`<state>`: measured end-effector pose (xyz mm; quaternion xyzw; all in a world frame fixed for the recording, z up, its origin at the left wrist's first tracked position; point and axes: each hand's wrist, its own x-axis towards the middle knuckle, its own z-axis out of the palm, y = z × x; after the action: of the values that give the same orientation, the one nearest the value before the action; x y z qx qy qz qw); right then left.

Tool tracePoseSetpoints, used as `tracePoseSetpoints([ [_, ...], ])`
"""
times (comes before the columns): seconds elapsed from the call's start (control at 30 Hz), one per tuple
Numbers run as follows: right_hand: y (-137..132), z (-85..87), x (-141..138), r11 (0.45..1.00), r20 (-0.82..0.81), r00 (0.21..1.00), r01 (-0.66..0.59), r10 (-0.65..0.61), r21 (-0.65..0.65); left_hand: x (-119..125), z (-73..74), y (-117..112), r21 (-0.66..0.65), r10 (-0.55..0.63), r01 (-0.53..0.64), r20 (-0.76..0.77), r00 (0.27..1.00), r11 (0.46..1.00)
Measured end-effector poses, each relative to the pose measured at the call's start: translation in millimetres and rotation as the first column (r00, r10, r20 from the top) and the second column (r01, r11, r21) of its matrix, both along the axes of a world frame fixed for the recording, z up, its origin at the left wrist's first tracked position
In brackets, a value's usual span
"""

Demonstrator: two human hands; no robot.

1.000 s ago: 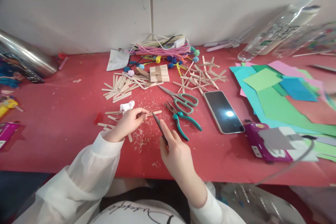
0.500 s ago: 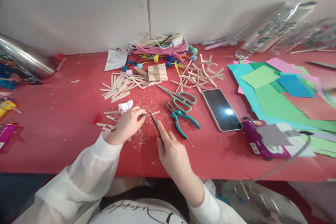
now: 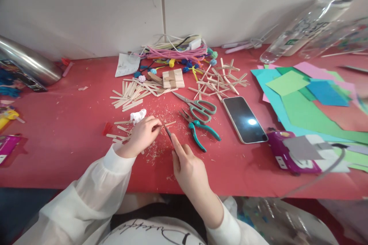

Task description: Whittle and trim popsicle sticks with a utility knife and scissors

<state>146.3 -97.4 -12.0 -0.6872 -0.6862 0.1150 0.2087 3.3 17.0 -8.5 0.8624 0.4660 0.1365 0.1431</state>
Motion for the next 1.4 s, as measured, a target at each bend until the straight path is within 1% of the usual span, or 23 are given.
tracePoseSetpoints([
  [0.17,0,-1.1,-1,1.0,0.053,0.999,0.004,-0.005,0.01,1,-0.5,0,0.017,0.008,-0.008,0.005,1.0,1.0],
  [0.43,0,-1.4,-2,0.999,0.087,0.996,0.006,-0.009,0.035,0,-0.9,0,0.002,-0.008,0.008,0.01,1.0,1.0],
  [0.63,-2,1.3,-7,0.999,0.222,0.975,0.012,-0.022,0.044,2,-2.6,-1,0.005,-0.023,0.023,0.026,0.999,1.0],
  [0.73,0,5.9,-11,1.0,0.311,0.95,0.009,-0.013,0.016,4,-4.6,-1,0.026,-0.029,0.028,0.018,0.999,0.999],
  [0.83,5,10.6,-14,0.999,0.361,0.933,0.017,-0.006,-0.028,6,-6.5,-1,0.031,-0.02,0.019,0.014,1.0,0.999],
  [0.97,8,11.7,-16,0.996,0.367,0.93,0.015,0.017,-0.084,8,-6.7,-2,0.029,0.019,-0.02,0.013,1.0,0.999],
  [1.1,7,7.7,-18,0.995,0.367,0.93,0.02,0.017,-0.098,10,-5.3,-2,0.017,0.027,-0.027,0.015,1.0,0.999],
  [1.23,9,2.7,-20,0.997,0.362,0.932,0.023,0.005,-0.073,9,-5.2,-1,0.003,0.027,-0.027,0.026,0.999,1.0],
  [1.4,6,-2.8,-15,1.0,0.34,0.941,0.012,-0.014,0.008,9,-7.2,0,0.003,0.038,-0.039,0.045,0.998,0.999],
])
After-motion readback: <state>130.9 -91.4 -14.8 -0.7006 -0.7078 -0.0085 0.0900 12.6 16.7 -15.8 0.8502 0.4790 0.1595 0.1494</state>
